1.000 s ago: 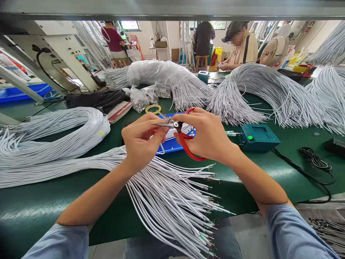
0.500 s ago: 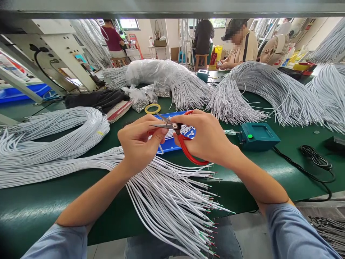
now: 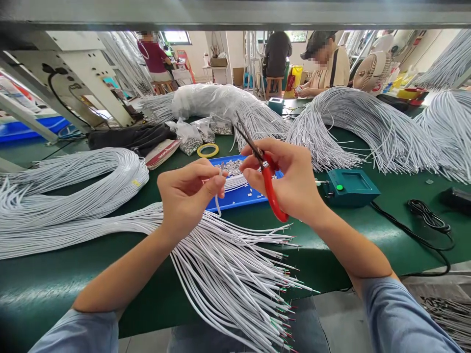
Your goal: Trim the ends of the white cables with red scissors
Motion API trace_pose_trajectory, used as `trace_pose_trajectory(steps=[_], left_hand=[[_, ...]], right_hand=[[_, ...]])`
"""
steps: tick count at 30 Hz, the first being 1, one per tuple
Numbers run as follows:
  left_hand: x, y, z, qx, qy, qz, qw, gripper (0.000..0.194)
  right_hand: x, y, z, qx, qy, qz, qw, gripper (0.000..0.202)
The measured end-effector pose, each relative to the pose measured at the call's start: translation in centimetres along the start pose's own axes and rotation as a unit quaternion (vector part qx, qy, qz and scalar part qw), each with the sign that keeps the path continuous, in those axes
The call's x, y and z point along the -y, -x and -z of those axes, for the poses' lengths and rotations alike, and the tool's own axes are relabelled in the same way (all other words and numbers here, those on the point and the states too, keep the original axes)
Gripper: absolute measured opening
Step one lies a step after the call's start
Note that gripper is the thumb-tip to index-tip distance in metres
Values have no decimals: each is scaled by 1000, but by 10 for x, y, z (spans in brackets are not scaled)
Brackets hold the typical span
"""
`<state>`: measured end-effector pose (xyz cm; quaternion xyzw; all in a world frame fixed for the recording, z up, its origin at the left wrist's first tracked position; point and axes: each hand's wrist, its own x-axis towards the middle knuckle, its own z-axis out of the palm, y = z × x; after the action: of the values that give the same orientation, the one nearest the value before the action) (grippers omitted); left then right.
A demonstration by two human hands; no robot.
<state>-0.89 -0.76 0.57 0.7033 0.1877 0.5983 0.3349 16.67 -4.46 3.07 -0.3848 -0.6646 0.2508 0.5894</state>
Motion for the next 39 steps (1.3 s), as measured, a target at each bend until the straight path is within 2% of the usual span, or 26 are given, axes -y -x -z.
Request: trace_pose_trajectory(steps=[6, 14, 20, 26, 31, 35, 39], left_hand=[[1, 5, -6, 42, -23, -2, 999, 7], [2, 4, -6, 39, -32, -6, 999, 4], [1, 2, -7, 47, -42, 5, 998, 13], [-1, 2, -6, 79, 2, 31, 996, 19], [-1, 1, -4, 140, 62, 66, 986, 21], [2, -3, -3, 100, 45, 52, 993, 18], [5, -4, -4, 67, 13, 57, 996, 21]], right_hand=[[-1, 5, -8, -16, -8, 27, 999, 26], [-4, 5, -10, -24, 16, 40, 999, 31], [-5, 3, -9, -18, 22, 54, 998, 30], [-6, 2, -5, 11, -19, 51, 998, 31], [-10, -1, -6, 13, -38, 44, 998, 28], [-11, -2, -8, -16, -46, 34, 998, 19], [-8, 2, -10, -20, -26, 47, 998, 18]])
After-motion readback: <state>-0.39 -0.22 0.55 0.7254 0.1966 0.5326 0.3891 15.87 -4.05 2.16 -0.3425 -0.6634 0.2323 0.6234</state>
